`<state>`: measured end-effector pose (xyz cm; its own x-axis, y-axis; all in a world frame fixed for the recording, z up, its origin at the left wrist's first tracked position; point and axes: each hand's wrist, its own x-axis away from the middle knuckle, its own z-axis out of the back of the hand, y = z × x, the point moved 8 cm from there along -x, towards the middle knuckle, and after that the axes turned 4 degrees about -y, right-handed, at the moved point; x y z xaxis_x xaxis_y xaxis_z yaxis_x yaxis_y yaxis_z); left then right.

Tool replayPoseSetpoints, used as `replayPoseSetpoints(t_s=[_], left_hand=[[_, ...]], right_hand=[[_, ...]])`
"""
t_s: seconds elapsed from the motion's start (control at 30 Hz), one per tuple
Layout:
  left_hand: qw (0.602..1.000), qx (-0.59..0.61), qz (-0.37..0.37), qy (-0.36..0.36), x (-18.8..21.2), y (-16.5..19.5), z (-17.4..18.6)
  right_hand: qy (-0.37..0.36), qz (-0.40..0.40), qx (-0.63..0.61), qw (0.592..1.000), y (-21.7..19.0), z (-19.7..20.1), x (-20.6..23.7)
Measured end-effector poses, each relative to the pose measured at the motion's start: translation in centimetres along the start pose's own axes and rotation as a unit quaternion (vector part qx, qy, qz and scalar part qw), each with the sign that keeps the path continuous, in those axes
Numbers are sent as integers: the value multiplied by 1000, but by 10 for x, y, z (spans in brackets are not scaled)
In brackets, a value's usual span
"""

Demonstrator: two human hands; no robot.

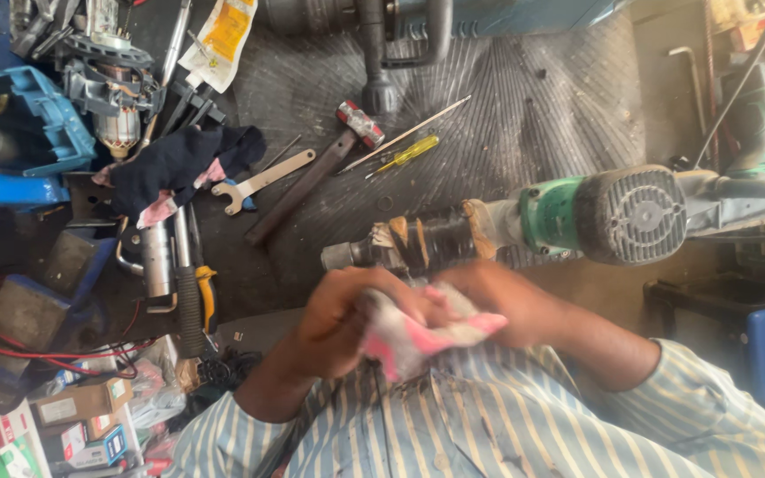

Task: The person sits at a workbench and wraps a pink cloth around a metal shaft attached to a motor housing, pressing and tucking the fabric as they rotate the shaft. They squeeze liquid from an orange bottle onto the cloth-wrapped area and continue working the fabric around the shaft by hand.

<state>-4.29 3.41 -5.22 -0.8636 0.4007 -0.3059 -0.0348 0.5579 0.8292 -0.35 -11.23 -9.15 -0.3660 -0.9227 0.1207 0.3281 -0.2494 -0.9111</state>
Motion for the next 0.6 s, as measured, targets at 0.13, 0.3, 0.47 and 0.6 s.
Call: replayPoseSetpoints(t_s=[0.13,0.3,0.47,0.6], left_hand=[[940,-323,-46,-99,-14,32,-19],[828,-539,-156,10,-8,63,-21],[933,-358,-34,-19,5,56,3],[906,-422,-1,13,16,65,13]], right_hand=[[135,-24,129,982,-5,14,-7],[381,100,243,886,-47,45,8],[457,104,402,786,-72,43,8],[455,94,414,783,-84,33,0]])
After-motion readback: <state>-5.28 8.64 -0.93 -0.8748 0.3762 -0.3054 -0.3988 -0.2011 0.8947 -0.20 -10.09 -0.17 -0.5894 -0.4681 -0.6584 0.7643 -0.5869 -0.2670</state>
